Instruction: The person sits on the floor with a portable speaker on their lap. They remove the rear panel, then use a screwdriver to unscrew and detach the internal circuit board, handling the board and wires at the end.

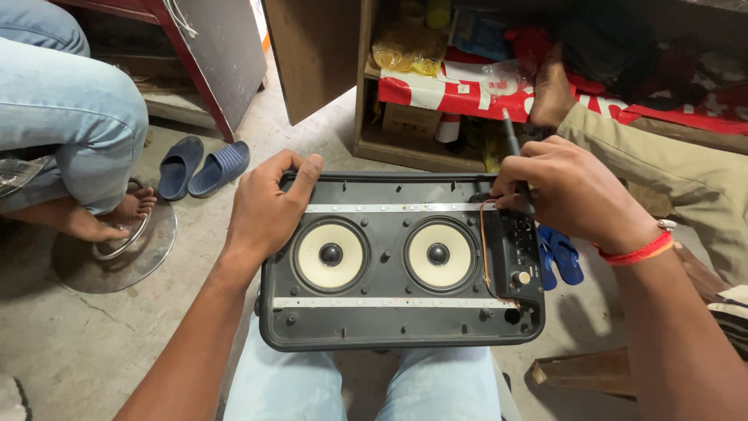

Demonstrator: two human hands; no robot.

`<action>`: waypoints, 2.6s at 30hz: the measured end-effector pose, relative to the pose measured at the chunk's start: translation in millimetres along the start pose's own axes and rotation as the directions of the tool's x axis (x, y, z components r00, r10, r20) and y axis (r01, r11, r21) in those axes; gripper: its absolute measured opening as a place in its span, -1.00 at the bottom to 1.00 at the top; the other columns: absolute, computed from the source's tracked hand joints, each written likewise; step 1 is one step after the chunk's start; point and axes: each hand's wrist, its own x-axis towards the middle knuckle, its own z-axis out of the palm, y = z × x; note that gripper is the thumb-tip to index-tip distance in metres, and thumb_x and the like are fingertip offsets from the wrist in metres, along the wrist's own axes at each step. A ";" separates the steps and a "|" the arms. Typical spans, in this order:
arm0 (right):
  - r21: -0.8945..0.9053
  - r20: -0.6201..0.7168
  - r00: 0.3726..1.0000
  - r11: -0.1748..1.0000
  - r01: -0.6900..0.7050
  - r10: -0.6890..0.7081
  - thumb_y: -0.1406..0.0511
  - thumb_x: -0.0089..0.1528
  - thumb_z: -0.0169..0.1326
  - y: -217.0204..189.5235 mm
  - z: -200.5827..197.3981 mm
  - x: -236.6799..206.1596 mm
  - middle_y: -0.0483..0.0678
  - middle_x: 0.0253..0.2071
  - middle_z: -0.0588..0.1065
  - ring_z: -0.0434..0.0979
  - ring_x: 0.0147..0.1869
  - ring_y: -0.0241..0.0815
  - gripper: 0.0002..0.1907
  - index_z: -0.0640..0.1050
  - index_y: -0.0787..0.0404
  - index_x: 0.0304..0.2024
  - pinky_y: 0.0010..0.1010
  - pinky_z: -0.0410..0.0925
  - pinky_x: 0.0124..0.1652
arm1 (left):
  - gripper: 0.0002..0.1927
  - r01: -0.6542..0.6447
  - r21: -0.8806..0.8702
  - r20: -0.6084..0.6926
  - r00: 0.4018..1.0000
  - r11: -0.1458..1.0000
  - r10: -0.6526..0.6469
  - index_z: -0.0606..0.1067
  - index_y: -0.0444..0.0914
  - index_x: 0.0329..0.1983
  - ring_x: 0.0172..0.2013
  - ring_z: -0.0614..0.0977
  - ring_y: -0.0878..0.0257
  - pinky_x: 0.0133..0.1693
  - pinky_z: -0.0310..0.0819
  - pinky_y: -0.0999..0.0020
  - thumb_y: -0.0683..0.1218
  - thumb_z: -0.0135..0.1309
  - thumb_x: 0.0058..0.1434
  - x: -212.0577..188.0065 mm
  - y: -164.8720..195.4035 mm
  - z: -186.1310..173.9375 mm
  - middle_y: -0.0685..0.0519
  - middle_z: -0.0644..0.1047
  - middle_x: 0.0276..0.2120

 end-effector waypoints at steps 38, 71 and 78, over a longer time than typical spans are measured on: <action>0.195 -0.056 0.996 0.977 0.080 -0.070 0.48 0.02 0.22 4.2 -6.5 -9.3 -0.07 -0.41 0.56 0.59 -0.28 -0.13 -0.82 0.54 0.22 -0.35 -0.33 0.44 -0.27 | -0.51 0.001 -0.002 -0.009 1.000 1.000 -0.001 0.57 -0.32 -0.32 -0.53 0.57 0.16 -0.39 0.42 0.23 0.21 0.02 0.36 -0.6 0.7 1.5 -0.07 0.55 -0.57; -0.093 0.115 0.991 0.994 -0.063 0.074 0.34 -0.03 0.28 -30.4 14.8 -1.2 -0.06 -0.52 0.48 0.52 -0.30 -0.08 -0.82 0.50 0.13 -0.47 -0.24 0.32 -0.20 | -0.50 0.008 0.005 -0.008 1.000 1.000 -0.008 0.56 -0.32 -0.33 -0.51 0.59 0.11 -0.36 0.43 0.20 0.22 0.01 0.36 -1.5 2.3 2.2 -0.09 0.56 -0.56; 0.527 0.100 0.923 0.767 -0.367 0.372 0.43 0.07 0.31 -7.0 2.0 -30.3 -0.07 -0.36 0.66 0.63 -0.29 -0.36 -0.73 0.41 0.20 -0.46 -0.53 0.55 -0.26 | -0.50 0.044 0.005 0.004 0.999 0.999 -0.044 0.56 -0.31 -0.33 -0.52 0.58 0.14 -0.38 0.42 0.21 0.23 0.00 0.35 -2.1 2.2 0.0 -0.08 0.55 -0.58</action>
